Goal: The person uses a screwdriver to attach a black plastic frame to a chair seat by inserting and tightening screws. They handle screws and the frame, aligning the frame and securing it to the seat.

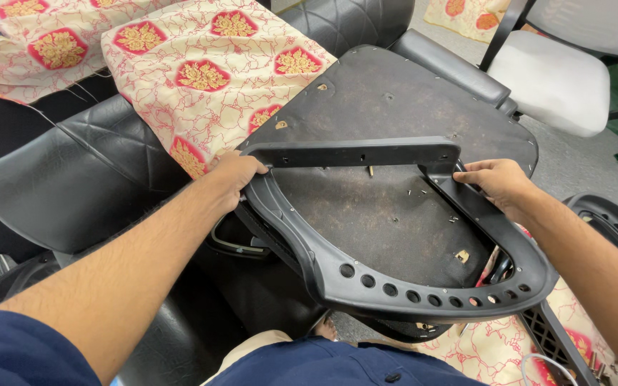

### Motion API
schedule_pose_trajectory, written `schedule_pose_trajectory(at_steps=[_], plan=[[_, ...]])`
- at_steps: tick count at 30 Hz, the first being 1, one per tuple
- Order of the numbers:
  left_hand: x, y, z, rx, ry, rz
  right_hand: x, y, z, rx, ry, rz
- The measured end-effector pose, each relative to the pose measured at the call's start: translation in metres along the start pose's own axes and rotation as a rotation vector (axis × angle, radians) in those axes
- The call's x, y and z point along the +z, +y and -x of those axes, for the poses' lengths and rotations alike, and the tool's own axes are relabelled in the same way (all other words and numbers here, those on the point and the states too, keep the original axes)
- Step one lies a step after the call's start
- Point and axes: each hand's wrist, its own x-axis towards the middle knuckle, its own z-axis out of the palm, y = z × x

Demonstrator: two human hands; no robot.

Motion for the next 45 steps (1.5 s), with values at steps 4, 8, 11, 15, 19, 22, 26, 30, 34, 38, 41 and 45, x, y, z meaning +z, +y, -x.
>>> schedule_pose_trajectory(at_steps=[4, 8, 11, 15, 19, 22, 26, 30, 34, 38, 41, 45], plan=[[0.0, 0.001, 0.004, 0.024, 0.01, -0.084, -0.004, 0.0, -0.008, 0.047, -0.033, -0.01], [0.002, 0.003, 0.009, 0.042, 0.032, -0.095, -0.006, 0.004, -0.013, -0.042, -0.002, -0.006], [0.004, 0.004, 0.011, 0.052, 0.042, -0.067, -0.003, -0.002, -0.004, -0.156, 0.148, 0.029], [0.003, 0.004, 0.011, 0.072, 0.044, -0.16, -0.009, -0.033, 0.032, -0.283, 0.205, -0.178], [0.0, 0.003, 0.009, 0.052, -0.033, -0.065, 0.003, -0.075, 0.085, -0.374, -0.015, -0.557], [-0.006, 0.001, 0.008, 0.083, -0.072, -0.1, 0.033, -0.102, 0.124, -0.338, -0.077, -0.607], [-0.022, -0.007, 0.008, 0.189, -0.243, -0.181, 0.079, -0.13, 0.164, -0.505, -0.143, -0.387], [-0.024, -0.011, 0.006, 0.234, -0.312, -0.201, 0.118, -0.147, 0.185, -0.647, -0.166, -0.253], [-0.026, -0.01, 0.005, 0.27, -0.405, -0.212, 0.152, -0.161, 0.185, -0.771, -0.211, -0.289], [-0.029, -0.008, 0.011, 0.256, -0.401, -0.219, 0.175, -0.174, 0.178, -0.893, -0.207, -0.248], [-0.03, -0.006, 0.017, 0.237, -0.383, -0.23, 0.187, -0.18, 0.175, -0.899, -0.21, -0.196], [-0.028, 0.0, 0.022, 0.184, -0.361, -0.257, 0.196, -0.184, 0.176, -0.872, -0.193, -0.084]])
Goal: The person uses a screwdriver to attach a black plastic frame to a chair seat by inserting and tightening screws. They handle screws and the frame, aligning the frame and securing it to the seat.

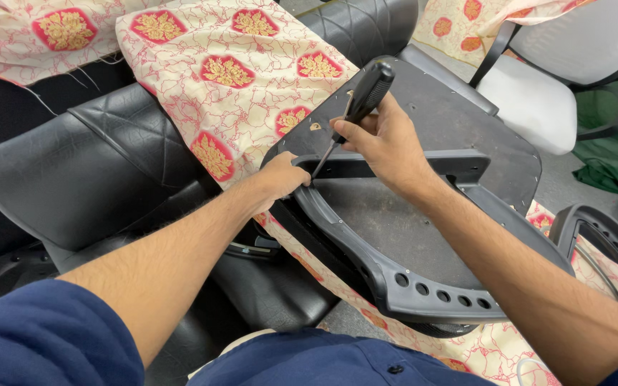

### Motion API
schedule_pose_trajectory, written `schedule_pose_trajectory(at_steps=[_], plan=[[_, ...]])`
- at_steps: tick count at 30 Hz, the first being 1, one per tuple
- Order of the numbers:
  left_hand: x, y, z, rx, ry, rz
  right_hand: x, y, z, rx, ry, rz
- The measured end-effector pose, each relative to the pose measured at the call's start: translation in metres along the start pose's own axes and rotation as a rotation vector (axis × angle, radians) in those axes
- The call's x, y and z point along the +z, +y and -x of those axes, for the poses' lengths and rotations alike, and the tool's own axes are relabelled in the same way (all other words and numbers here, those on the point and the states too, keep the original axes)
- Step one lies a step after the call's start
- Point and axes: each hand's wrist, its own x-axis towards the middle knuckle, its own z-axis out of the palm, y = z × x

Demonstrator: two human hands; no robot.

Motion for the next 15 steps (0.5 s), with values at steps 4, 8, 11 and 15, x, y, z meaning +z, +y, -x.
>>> schedule_pose_trajectory(at_steps=[4, 8, 11, 15], plan=[[0.002, 0.001, 0.002, 0.015, 0.029, -0.013, 0.004, -0.002, -0.003, -0.018, -0.014, 0.012], [0.002, 0.001, 0.001, -0.001, 0.029, -0.022, 0.003, -0.006, -0.005, 0.003, -0.033, 0.065], [0.001, 0.001, 0.0, -0.003, 0.02, -0.021, 0.005, -0.009, -0.007, 0.006, -0.045, 0.111], [0.001, 0.0, -0.003, -0.006, 0.017, -0.027, 0.007, -0.014, -0.01, 0.005, -0.065, 0.128]])
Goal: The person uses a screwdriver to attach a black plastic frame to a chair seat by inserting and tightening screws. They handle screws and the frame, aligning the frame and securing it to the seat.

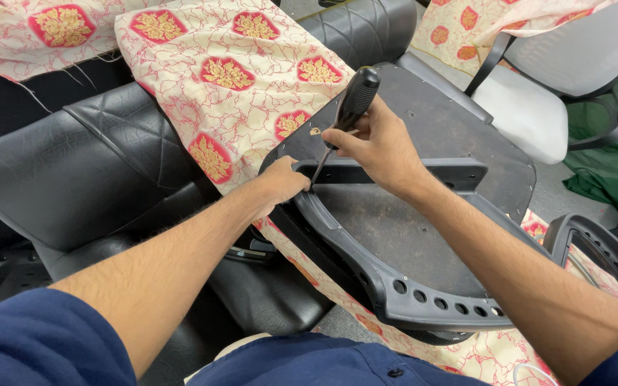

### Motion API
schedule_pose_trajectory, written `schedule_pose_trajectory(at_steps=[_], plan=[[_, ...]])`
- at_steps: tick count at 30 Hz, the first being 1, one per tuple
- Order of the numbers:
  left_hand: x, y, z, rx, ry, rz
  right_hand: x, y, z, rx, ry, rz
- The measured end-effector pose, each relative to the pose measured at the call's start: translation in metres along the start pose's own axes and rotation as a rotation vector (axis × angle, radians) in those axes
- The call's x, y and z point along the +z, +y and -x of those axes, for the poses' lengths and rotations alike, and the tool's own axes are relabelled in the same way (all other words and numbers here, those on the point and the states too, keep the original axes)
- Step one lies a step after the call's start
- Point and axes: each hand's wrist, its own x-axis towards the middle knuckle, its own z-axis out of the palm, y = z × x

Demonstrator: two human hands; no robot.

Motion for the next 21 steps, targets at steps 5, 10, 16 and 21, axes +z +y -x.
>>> schedule_pose_trajectory(at_steps=[5, 10, 16, 21], plan=[[0.0, 0.0, -0.002, 0.002, 0.001, -0.002, -0.002, 0.001, -0.007, -0.026, -0.096, -0.03], [0.001, 0.002, 0.0, 0.0, 0.013, 0.01, -0.001, 0.004, -0.015, -0.042, -0.223, -0.127], [0.001, 0.007, 0.005, -0.024, -0.006, 0.062, -0.003, 0.004, -0.017, -0.009, -0.192, -0.056], [0.001, 0.008, 0.005, -0.031, -0.009, 0.044, -0.006, 0.005, -0.016, 0.031, -0.188, -0.095]])
